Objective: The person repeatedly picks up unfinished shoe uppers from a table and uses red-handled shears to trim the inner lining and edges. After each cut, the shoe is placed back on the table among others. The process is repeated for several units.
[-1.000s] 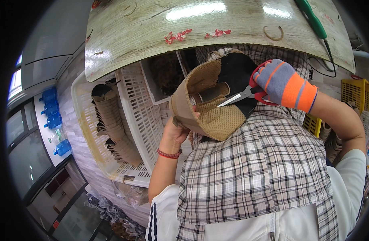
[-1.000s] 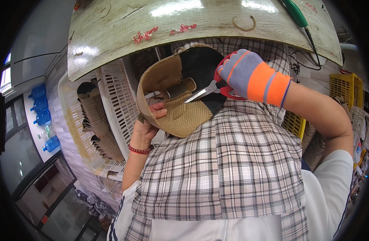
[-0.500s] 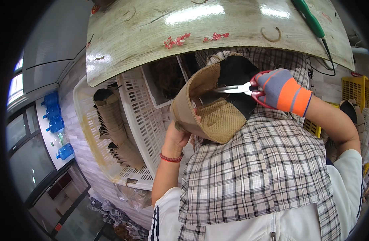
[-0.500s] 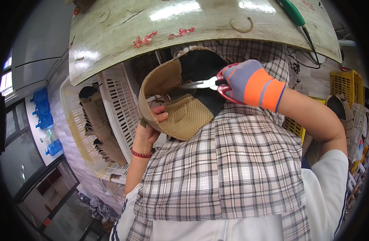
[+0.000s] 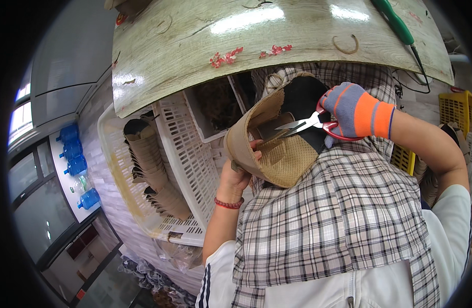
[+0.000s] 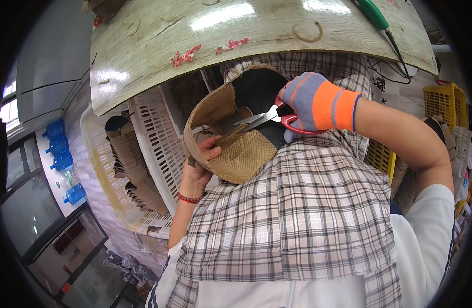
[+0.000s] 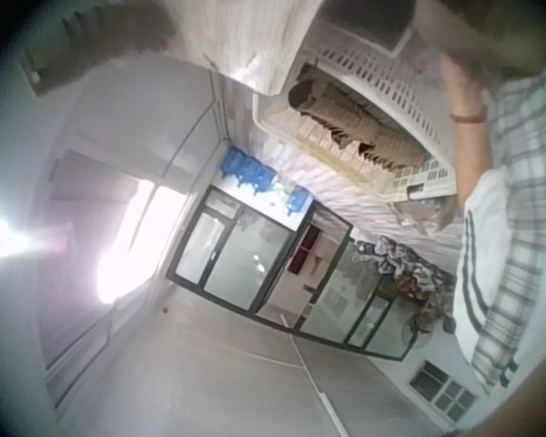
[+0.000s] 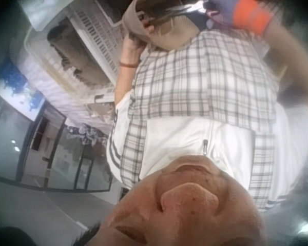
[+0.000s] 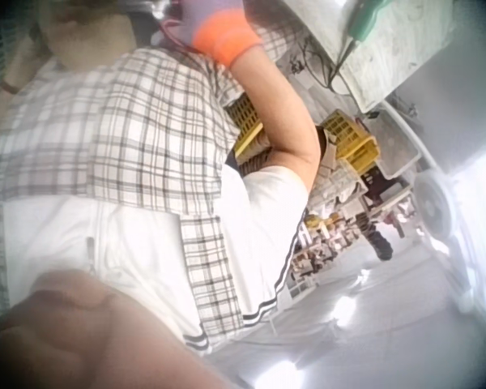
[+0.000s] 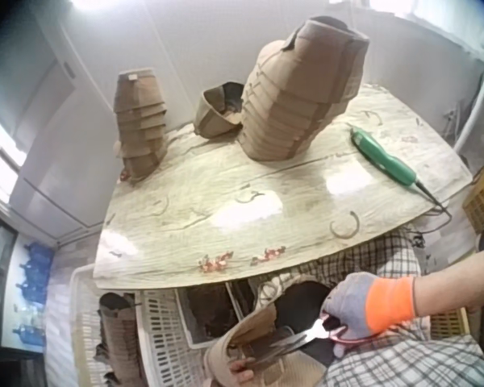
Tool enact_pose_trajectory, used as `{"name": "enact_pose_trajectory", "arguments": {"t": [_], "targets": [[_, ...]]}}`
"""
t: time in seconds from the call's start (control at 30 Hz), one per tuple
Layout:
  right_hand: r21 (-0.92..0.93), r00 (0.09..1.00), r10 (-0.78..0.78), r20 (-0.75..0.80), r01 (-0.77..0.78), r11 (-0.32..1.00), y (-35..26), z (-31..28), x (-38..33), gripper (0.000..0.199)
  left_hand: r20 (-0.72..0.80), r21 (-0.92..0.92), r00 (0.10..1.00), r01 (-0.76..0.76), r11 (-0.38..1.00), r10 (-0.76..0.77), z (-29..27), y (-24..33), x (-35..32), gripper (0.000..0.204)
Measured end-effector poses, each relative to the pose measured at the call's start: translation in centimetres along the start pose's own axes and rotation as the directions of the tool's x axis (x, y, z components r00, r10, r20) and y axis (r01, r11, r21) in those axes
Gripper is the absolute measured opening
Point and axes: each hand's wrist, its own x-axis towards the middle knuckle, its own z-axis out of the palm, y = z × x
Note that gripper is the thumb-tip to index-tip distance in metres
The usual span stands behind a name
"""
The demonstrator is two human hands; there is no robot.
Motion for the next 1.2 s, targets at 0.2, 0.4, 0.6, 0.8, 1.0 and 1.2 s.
{"name": "enact_pose_trajectory", "arguments": {"t": [0.2, 0.4, 0.6, 0.8, 1.0, 1.2], "targets": [[0.012, 0.973, 0.112, 0.2, -0.117, 0.993, 0.4, 0.3, 0.5, 0.05, -0.034, -0.004, 0.999, 0.021, 1.0, -0.021, -0.2, 0.0, 0.4, 0.045], [-0.114, 0.863, 0.173, 0.475, -0.135, 0.984, -0.9, -2.4, 1.4, 0.06, -0.021, 0.01, 0.999, 0.031, 0.999, -0.031, 0.1, 0.4, 0.1, 0.046], [-0.01, 0.942, 0.142, 0.303, -0.146, 0.989, -1.2, -1.4, 0.8, 0.07, -0.013, 0.013, 0.999, 0.035, 0.999, -0.035, 0.6, 0.6, -0.2, 0.045], [0.003, 0.978, 0.071, 0.197, -0.073, 0.997, -3.5, -1.4, 2.6, 0.077, 0.016, 0.008, 0.998, 0.055, 0.998, -0.055, 0.7, 0.9, -0.1, 0.044], [0.028, 0.944, 0.071, 0.321, -0.085, 0.996, -4.5, -1.6, 3.9, 0.073, -0.028, -0.037, 0.999, 0.042, 0.998, -0.043, 0.3, 0.4, -0.2, 0.039], [-0.036, 0.901, 0.105, 0.42, -0.099, 0.994, -4.8, -1.8, 4.5, 0.069, -0.057, -0.063, 0.998, 0.031, 0.998, -0.035, -0.2, 0.1, 0.1, 0.034]]}}
